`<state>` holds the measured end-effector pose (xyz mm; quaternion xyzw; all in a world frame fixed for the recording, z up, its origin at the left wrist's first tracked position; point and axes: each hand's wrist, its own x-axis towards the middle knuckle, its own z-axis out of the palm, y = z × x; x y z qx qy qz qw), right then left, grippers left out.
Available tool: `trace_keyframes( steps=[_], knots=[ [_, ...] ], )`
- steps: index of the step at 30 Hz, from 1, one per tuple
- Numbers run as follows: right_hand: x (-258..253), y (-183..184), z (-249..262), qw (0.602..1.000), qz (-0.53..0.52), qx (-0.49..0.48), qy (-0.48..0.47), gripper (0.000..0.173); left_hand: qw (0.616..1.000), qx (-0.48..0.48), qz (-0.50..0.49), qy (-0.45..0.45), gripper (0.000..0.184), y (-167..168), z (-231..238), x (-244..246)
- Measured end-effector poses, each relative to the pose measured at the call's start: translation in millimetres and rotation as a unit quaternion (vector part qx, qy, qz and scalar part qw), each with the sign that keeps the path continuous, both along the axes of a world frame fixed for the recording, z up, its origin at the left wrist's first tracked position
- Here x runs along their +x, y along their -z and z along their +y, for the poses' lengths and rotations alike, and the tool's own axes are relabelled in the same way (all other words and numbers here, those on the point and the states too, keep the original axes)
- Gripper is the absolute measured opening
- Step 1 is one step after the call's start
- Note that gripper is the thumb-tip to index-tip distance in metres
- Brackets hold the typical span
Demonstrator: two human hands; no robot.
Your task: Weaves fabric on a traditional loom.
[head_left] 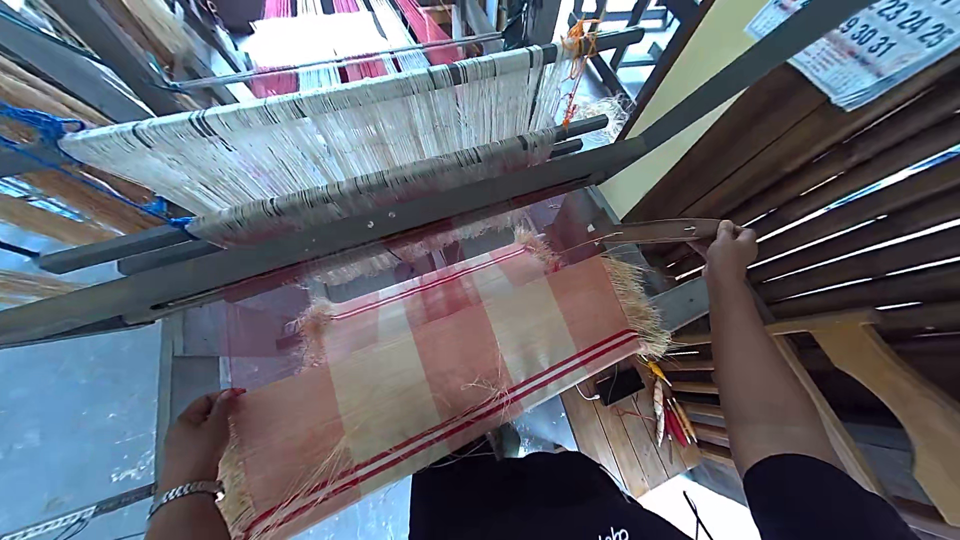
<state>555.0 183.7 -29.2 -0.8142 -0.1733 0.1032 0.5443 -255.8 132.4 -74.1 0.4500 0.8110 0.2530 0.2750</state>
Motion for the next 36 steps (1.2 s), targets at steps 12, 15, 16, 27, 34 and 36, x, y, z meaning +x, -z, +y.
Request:
trace_keyframes(
  steps=[12, 15, 16, 27, 34, 36],
  knots=[
    [-95, -34, -9, 0.863, -0.323, -0.236, -0.308, 0.045, 0.993, -0.050, 0.109, -0.014, 0.042, -15, -5, 31],
    [-92, 14, 13, 0.793, -0.358, -0.323, -0.372, 0.042, 0.987, -0.073, 0.144, -0.023, 0.041, -18, -7, 38],
    [-85, 26, 14, 0.790, -0.359, -0.329, -0.371, 0.041, 0.985, -0.087, 0.150, -0.019, 0.038, -24, -10, 41],
    [-95, -130, -89, 0.849, -0.423, -0.090, -0.304, 0.053, 0.969, 0.129, 0.207, 0.042, 0.065, -7, -107, 117],
    [-283, -121, -129, 0.780, -0.125, 0.152, -0.594, 0.022, 0.900, 0.328, 0.067, 0.280, 0.087, -51, -159, 266],
    [-323, -108, -110, 0.737, -0.051, 0.177, -0.651, 0.012, 0.916, 0.302, 0.032, 0.262, 0.073, -49, -165, 262]
  ],
)
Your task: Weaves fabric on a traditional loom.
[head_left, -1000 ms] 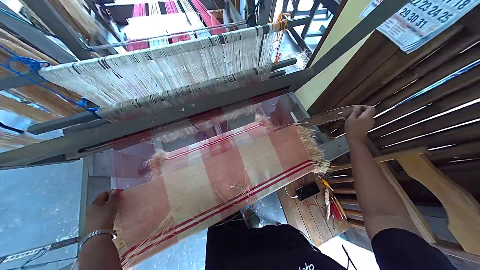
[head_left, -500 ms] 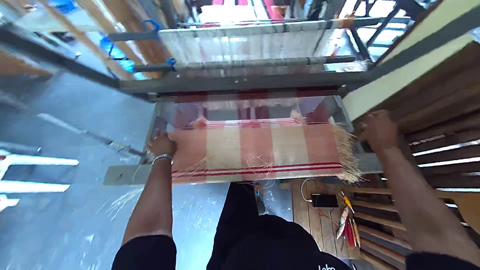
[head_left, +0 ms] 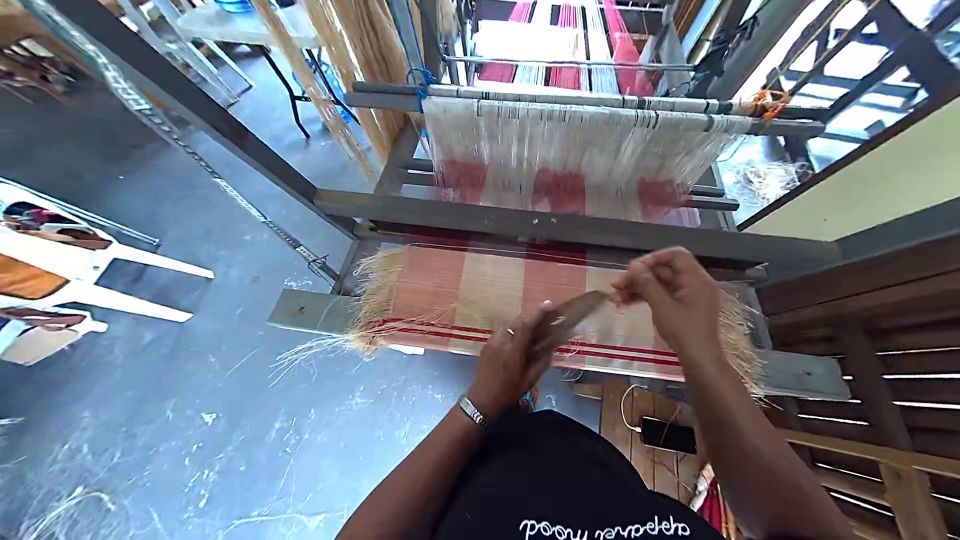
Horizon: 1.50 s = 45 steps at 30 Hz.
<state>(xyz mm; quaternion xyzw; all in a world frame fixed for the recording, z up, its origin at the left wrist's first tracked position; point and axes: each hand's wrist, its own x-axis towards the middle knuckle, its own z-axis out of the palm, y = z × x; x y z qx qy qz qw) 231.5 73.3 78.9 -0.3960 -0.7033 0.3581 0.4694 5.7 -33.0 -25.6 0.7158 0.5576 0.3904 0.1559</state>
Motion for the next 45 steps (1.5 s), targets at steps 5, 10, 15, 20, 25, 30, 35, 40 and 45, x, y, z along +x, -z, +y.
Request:
trace_keyframes(
  steps=[5, 10, 15, 20, 25, 30, 35, 40, 45],
  knots=[
    [-34, 83, 105, 0.932, -0.352, 0.018, 0.081, 0.071, 0.985, -0.127, -0.056, -0.102, 0.070, 26, -18, -47],
    [-38, 106, 114, 0.875, -0.461, -0.010, 0.148, 0.079, 0.975, -0.107, -0.054, -0.186, 0.068, 26, -42, -83],
    [-41, 109, 134, 0.863, -0.474, 0.001, 0.174, 0.080, 0.955, -0.061, -0.097, -0.272, 0.068, 32, -61, -123],
    [-47, 109, 148, 0.866, -0.464, -0.006, 0.184, 0.079, 0.944, -0.041, -0.137, -0.297, 0.067, 40, -62, -141],
    [-38, 108, 115, 0.872, -0.460, -0.005, 0.170, 0.072, 0.953, -0.059, -0.103, -0.280, 0.064, 41, -66, -152],
    [-39, 111, 121, 0.864, -0.469, -0.008, 0.185, 0.074, 0.956, -0.072, -0.090, -0.271, 0.066, 39, -71, -157],
    [-40, 109, 120, 0.861, -0.477, -0.025, 0.174, 0.071, 0.960, -0.066, -0.092, -0.257, 0.067, 43, -73, -159],
    [-38, 115, 120, 0.867, -0.463, 0.012, 0.183, 0.068, 0.948, -0.074, -0.110, -0.289, 0.067, 45, -67, -159],
    [-40, 121, 141, 0.865, -0.459, 0.033, 0.203, 0.066, 0.939, -0.070, -0.122, -0.314, 0.072, 46, -56, -153]
  ],
)
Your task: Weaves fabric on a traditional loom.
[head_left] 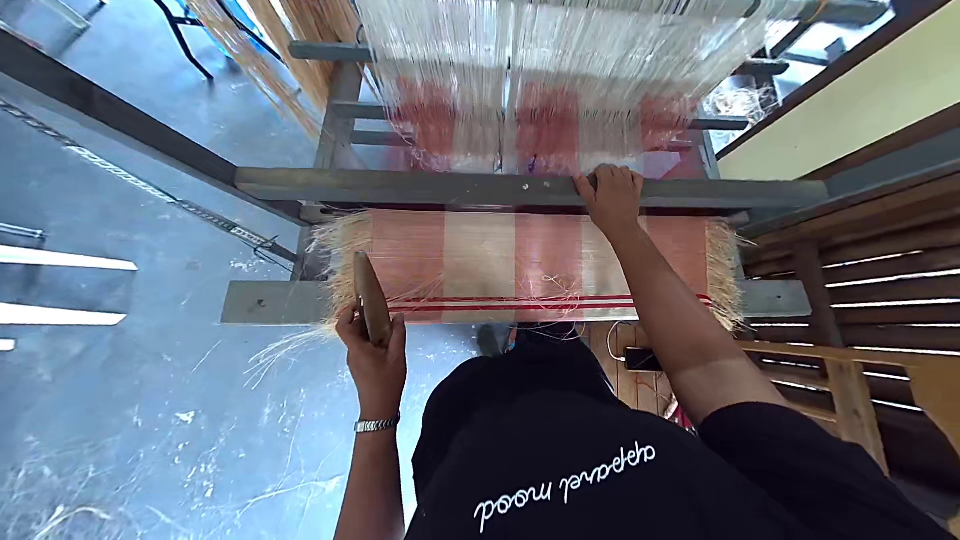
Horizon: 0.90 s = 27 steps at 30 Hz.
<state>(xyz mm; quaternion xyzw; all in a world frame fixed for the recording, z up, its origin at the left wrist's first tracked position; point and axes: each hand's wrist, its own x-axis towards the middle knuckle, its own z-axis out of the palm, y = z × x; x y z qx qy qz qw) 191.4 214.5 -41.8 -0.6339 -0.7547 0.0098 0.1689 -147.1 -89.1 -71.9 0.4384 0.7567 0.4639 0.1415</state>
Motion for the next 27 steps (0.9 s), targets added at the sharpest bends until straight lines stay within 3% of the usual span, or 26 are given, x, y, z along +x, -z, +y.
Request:
trace_keyframes(
  steps=[4, 9, 12, 15, 19, 22, 27],
  knots=[
    [-5, -11, 24, 0.998, 0.008, -0.069, 0.008, 0.070, 0.997, -0.028, 0.045, 0.053, 0.075, -5, 14, -4],
    [-3, -19, -18, 0.996, 0.001, -0.090, -0.007, 0.074, 0.968, -0.105, 0.178, 0.141, 0.073, -14, 38, -29],
    [5, -18, -18, 0.994, 0.012, -0.099, -0.034, 0.072, 0.939, -0.120, 0.251, 0.205, 0.064, -12, 62, -39],
    [14, -18, -23, 0.991, 0.080, -0.056, -0.088, 0.057, 0.905, -0.103, 0.333, 0.244, 0.054, -5, 94, -44],
    [26, -13, -82, 0.978, 0.161, -0.009, -0.131, 0.033, 0.897, -0.099, 0.350, 0.250, 0.051, 10, 128, -40],
    [33, 16, -112, 0.972, 0.175, -0.108, -0.115, 0.027, 0.897, -0.098, 0.355, 0.243, 0.049, 24, 152, -32],
    [22, 38, -120, 0.936, 0.254, -0.243, 0.022, 0.036, 0.922, -0.073, 0.330, 0.189, 0.047, 39, 164, -17]
  ],
)
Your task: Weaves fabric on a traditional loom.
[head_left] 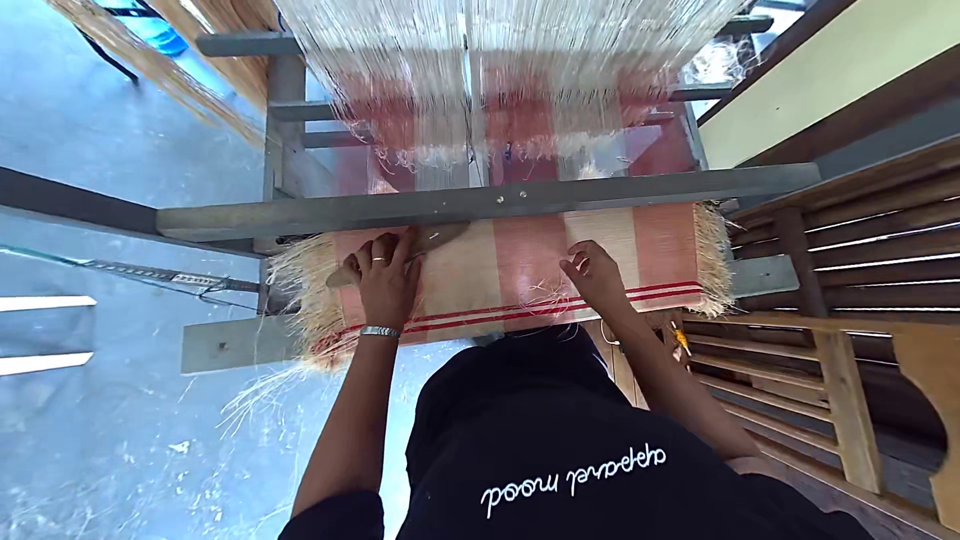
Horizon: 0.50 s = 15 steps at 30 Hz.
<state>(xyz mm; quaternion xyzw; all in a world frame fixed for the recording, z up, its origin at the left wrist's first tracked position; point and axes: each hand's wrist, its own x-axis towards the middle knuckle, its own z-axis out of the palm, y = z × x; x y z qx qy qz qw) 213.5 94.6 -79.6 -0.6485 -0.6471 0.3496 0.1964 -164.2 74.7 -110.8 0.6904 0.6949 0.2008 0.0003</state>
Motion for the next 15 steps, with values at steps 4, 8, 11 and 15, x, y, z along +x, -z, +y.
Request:
trace_keyframes(
  steps=[4, 8, 11, 15],
  knots=[
    [-13, 13, -9, 0.993, -0.006, -0.003, -0.116, 0.038, 0.996, 0.029, -0.053, -0.062, 0.048, -9, -30, 14],
    [-19, 27, -11, 0.985, -0.021, 0.021, -0.170, 0.024, 0.986, 0.016, -0.110, -0.124, 0.048, -8, -73, 22],
    [-18, 28, -9, 0.983, -0.018, 0.020, -0.184, 0.019, 0.988, -0.016, -0.122, -0.093, 0.057, 15, -93, 21],
    [-1, 9, 0, 0.992, 0.098, -0.054, -0.063, 0.022, 0.996, -0.002, -0.088, -0.017, 0.046, 39, -100, 22]
  ],
)
